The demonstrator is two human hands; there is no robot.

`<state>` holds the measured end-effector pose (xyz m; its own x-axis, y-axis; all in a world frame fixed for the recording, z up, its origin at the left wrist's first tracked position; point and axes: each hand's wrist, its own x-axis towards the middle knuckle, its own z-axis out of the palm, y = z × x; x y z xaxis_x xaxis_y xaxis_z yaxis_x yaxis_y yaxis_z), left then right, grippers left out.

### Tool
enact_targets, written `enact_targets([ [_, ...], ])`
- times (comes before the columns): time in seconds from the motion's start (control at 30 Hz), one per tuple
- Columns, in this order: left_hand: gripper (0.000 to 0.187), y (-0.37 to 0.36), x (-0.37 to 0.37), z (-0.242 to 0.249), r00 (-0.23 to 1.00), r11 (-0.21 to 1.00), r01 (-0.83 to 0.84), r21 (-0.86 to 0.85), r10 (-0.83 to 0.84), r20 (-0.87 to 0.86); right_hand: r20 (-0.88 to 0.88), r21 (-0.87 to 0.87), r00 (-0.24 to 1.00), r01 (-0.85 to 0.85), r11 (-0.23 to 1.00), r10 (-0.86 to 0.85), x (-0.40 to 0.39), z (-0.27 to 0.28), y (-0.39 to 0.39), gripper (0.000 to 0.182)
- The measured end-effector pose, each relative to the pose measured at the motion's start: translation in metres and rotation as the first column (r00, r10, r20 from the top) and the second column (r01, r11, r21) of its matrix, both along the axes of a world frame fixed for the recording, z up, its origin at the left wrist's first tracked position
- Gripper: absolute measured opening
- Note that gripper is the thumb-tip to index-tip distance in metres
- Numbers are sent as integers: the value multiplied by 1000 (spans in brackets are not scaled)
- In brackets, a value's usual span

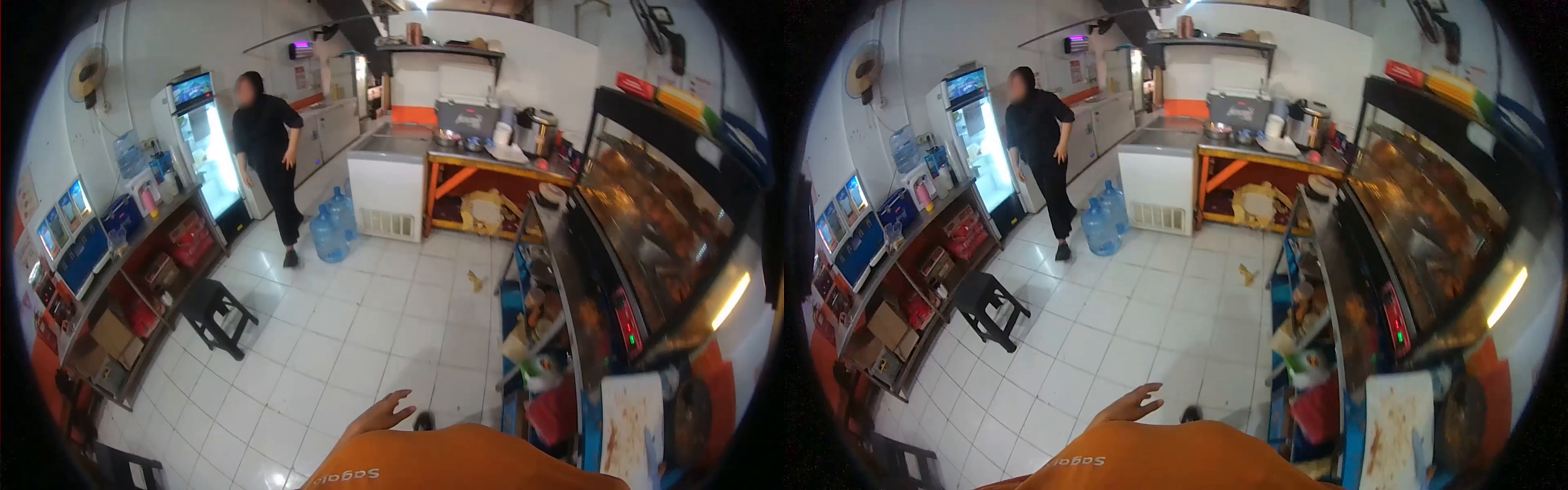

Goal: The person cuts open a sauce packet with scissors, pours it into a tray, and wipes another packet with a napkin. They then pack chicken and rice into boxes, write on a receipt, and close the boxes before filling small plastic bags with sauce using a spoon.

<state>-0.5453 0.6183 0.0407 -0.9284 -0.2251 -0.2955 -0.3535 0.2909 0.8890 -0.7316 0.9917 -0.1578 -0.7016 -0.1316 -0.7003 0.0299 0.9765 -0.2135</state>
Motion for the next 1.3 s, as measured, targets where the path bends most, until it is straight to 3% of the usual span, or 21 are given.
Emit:
enact_targets([
  [0.1, 64, -53, -59, 27, 989, 989, -146, 12, 146, -11, -121, -27, 965, -236, 971, 232, -101, -31, -91, 34],
  [0.17, 65, -91, -97, 43, 975, 978, -204, 52, 208, -75, -584, 34, 575, -688, 725, 573, -183, -47, -184, 36],
  [0.2, 66, -110, -113, 51, 962, 966, -250, 61, 255, -93, -793, 118, 301, -777, 618, 529, -223, -44, -240, 37],
  [0.23, 66, -129, -126, 56, 946, 951, -300, 71, 306, -110, -666, -311, 690, -602, 735, 283, -237, 36, -309, 32],
  [0.27, 67, -147, -137, 59, 924, 932, -353, 81, 361, -124, -635, -497, 746, -595, 631, 203, -257, 78, -371, 31],
  [0.33, 74, -183, -155, 64, 844, 837, -469, 282, 518, -135, -606, -575, 748, -647, 501, 271, -253, 204, -475, 30],
  [0.4, 82, -219, -176, 58, 722, 655, -533, 536, 682, -114, -630, -618, 682, -730, 291, 371, -248, 261, -555, 26],
  [0.47, 90, -256, -194, 40, 569, 371, -494, 786, 822, -31, -626, -657, 602, -749, 80, 495, -235, 265, -610, 23],
  [0.53, 91, -301, -229, 15, 417, 232, -410, 882, 908, -45, -615, -734, 525, -653, -186, 588, -226, 265, -657, 21],
  [0.6, 84, -354, -265, 7, 283, 155, -305, 940, 957, -66, -567, -758, 264, -538, -368, 781, -242, 258, -692, 20],
  [0.7, 65, -449, -307, -8, 245, 120, -313, 942, 969, -42, -281, -918, 511, -391, -72, 812, -305, 248, -740, 26],
  [0.8, 56, -534, -352, 18, 265, 122, -273, 954, 963, -48, -202, -959, 839, -274, 73, 505, -433, 182, -778, 23],
  [0.87, 49, -589, -374, 35, 281, 110, -237, 965, 959, -40, -325, -819, 904, -416, 395, 280, -489, 215, -777, 25],
  [0.9, 45, -617, -386, 43, 283, 97, -208, 973, 958, -35, -491, -751, 846, -533, 391, 211, -539, 171, -774, 27],
  [0.97, 37, -672, -404, 50, 262, 64, -188, 980, 965, -13, -694, -446, 680, -664, 600, 236, -589, 152, -758, 22],
  [1.0, 38, -702, -407, 49, 253, 63, -189, 980, 967, -13, -538, -203, 762, -531, 822, 359, -603, 153, -759, 37],
  [1.03, 38, -735, -412, 44, 242, 64, -187, 980, 970, -17, -406, -25, 827, -435, 900, 389, -612, 139, -769, 42],
  [1.07, 39, -765, -416, 41, 224, 61, -180, 982, 974, -19, -249, 188, 875, -376, 907, 414, -620, 127, -781, 48],
  [1.13, 30, -817, -415, 37, 117, -20, -138, 990, 992, 36, -103, 287, 891, -399, 871, 442, -635, 93, -835, 48],
  [1.23, 33, -894, -395, 39, -105, -192, -107, 976, 978, 181, -93, 61, 810, -575, 816, 578, -634, 49, -969, 48],
  [1.3, 36, -932, -370, 50, -213, -163, -163, 973, 969, 126, -126, -119, 747, -664, 738, 652, -625, 40, -1075, 48],
])
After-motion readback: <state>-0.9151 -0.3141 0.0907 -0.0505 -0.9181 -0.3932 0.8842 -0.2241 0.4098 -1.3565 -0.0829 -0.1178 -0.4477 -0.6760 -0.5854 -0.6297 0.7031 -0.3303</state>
